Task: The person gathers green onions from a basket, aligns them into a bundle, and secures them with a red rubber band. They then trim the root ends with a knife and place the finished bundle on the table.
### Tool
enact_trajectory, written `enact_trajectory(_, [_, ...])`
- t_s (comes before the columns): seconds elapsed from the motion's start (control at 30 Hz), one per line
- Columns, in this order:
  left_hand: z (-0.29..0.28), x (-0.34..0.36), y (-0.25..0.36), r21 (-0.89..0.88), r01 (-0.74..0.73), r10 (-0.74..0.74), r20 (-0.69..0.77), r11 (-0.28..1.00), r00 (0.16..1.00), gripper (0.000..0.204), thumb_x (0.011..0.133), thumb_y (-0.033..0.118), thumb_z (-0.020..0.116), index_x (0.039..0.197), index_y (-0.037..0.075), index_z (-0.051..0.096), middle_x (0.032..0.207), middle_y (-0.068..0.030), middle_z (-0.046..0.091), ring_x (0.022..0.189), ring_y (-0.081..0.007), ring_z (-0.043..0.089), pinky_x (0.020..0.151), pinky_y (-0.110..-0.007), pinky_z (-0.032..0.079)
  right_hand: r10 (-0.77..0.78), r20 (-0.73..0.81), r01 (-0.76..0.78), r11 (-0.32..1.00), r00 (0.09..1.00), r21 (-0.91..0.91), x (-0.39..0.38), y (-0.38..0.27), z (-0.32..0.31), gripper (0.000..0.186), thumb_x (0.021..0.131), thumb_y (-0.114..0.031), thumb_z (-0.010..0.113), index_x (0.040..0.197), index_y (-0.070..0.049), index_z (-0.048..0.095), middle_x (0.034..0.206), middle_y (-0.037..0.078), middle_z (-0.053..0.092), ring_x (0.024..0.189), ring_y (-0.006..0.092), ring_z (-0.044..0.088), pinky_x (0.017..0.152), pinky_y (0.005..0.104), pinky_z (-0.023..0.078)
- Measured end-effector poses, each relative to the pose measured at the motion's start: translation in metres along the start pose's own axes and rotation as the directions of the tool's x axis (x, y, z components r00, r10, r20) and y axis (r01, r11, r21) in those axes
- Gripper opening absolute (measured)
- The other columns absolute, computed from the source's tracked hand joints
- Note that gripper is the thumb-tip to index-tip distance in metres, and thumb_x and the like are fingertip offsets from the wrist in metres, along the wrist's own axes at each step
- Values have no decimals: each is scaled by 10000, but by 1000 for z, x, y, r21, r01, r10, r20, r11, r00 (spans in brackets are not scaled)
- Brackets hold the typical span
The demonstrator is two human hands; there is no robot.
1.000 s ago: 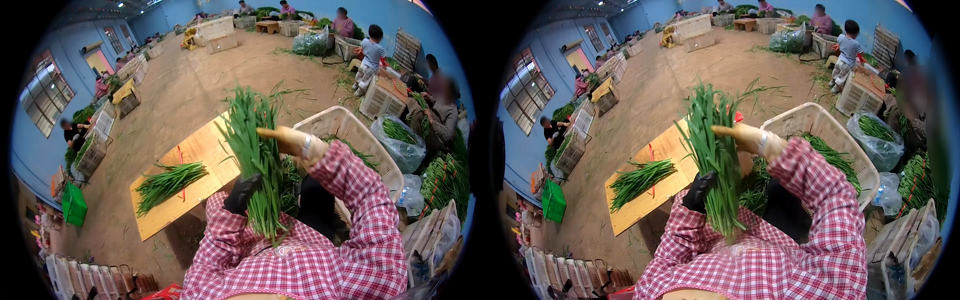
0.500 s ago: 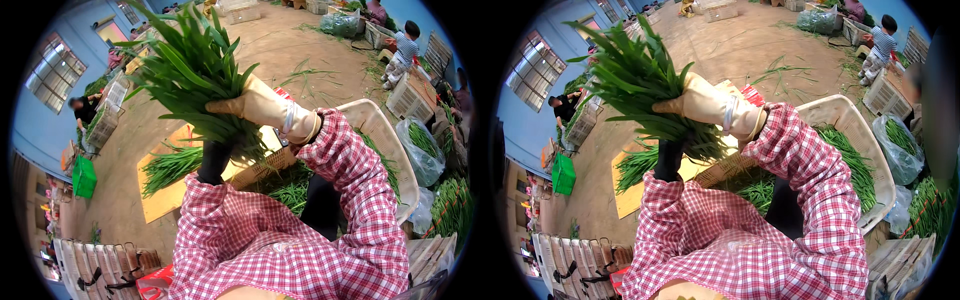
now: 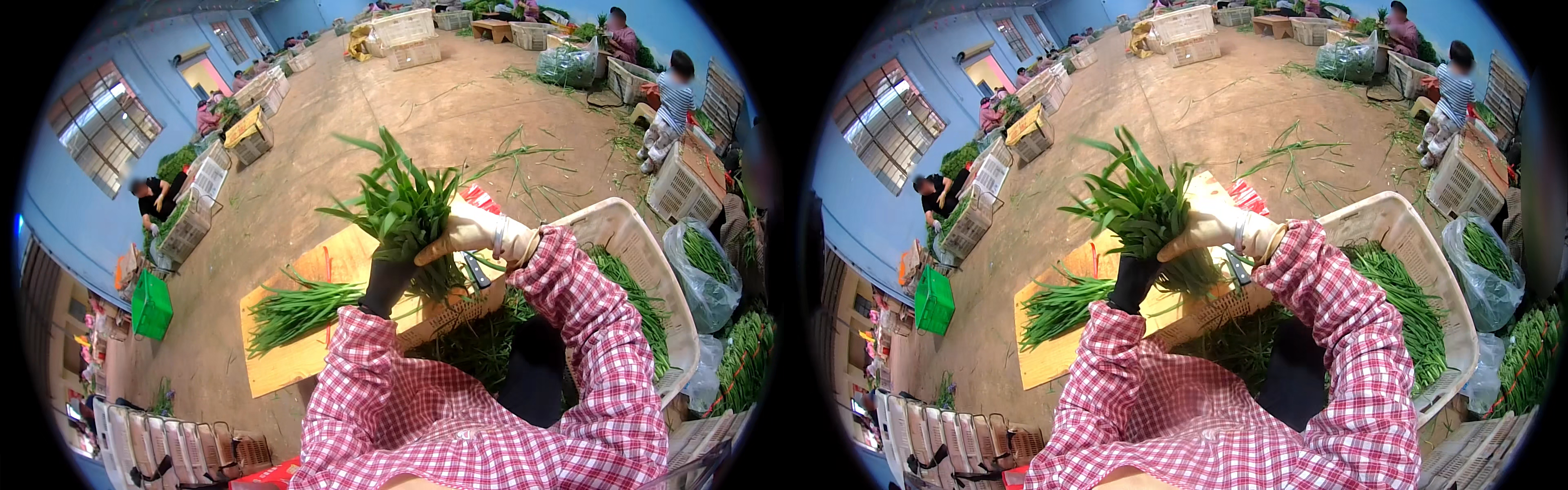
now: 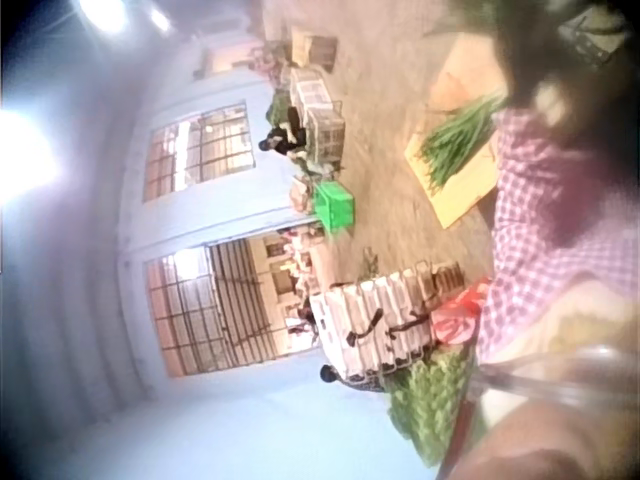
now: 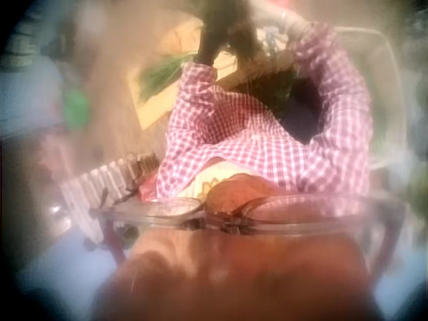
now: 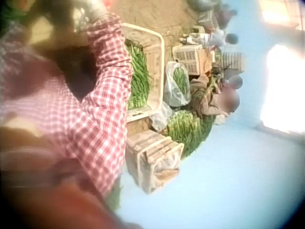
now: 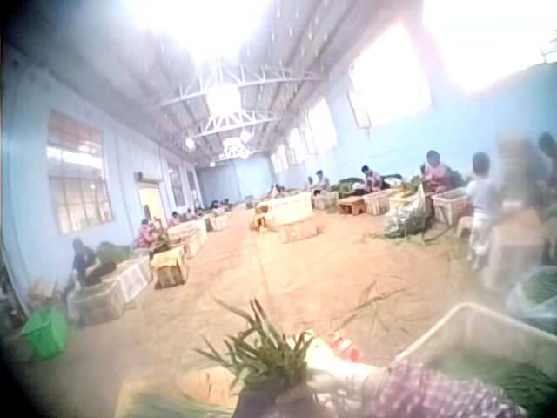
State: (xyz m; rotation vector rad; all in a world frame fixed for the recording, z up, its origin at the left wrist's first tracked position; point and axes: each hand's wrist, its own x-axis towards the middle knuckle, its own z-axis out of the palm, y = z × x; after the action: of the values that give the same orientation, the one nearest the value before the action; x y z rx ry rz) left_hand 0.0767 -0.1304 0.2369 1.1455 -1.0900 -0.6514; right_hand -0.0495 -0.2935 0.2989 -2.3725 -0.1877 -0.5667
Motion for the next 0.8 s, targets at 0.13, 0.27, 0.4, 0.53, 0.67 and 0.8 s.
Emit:
enact_trajectory(0.13, [15, 3, -7, -129, -53, 55, 11, 990, 998, 380, 946, 89, 632, 1302, 11, 524, 1258, -116, 596, 1121, -191, 599, 932, -323, 504, 105, -36, -102, 992, 994, 76, 7, -20, -11, 711, 688, -318, 869, 1276, -36, 586, 1114, 184, 680, 1018, 274, 655, 893, 357, 508])
enact_trajectory(0.27, [-20, -3, -32, 465, -101, 113, 3, 880, 994, 540, 859, 28, 710, 1348, 10, 484, 1263, -104, 599, 1159, -210, 585, 994, -329, 478, 235, -209, -208, 967, 949, 144, 31, -94, 13, 734, 683, -156, 863, 1329, -24, 541, 1065, 159, 696, 1005, 233, 666, 907, 340, 514])
enact_trajectory(0.4, [-4, -4, 0, 324, 168, -163, -42, 931, 986, 665, 814, 29, 755, 1400, 11, 443, 1306, -106, 569, 1224, -218, 537, 1070, -353, 413, 302, -250, -227, 930, 920, 288, 38, -39, 21, 478, 782, -65, 772, 1235, -23, 624, 971, 84, 733, 930, 137, 648, 875, 306, 516])
enact_trajectory(0.53, [-15, -17, 3, 62, 141, -128, -169, 988, 977, 785, 805, 6, 741, 1485, 20, 349, 1426, -138, 460, 1336, -224, 432, 1099, -346, 377, 383, -375, -281, 912, 844, 299, 51, -16, 6, 262, 851, -113, 733, 1094, -21, 691, 929, 50, 728, 851, 117, 631, 812, 317, 524])
enact_trajectory(0.67, [-29, -27, -7, 34, 178, -168, -208, 983, 964, 802, 823, 79, 746, 1498, 19, 319, 1458, -169, 437, 1348, -243, 420, 1071, -376, 398, 347, -435, -201, 916, 831, 347, 59, -1, 0, 360, 873, -268, 712, 1165, -64, 660, 918, 184, 712, 873, 234, 703, 792, 369, 530])
enact_trajectory(0.8, [-36, -38, 0, -2, 170, -166, -231, 985, 959, 755, 860, 120, 734, 1491, 29, 331, 1446, -177, 448, 1311, -263, 442, 1041, -374, 427, 164, -306, -152, 986, 938, 63, 61, 7, 5, 340, 873, -255, 705, 1163, -83, 662, 900, 191, 704, 875, 331, 690, 782, 395, 532])
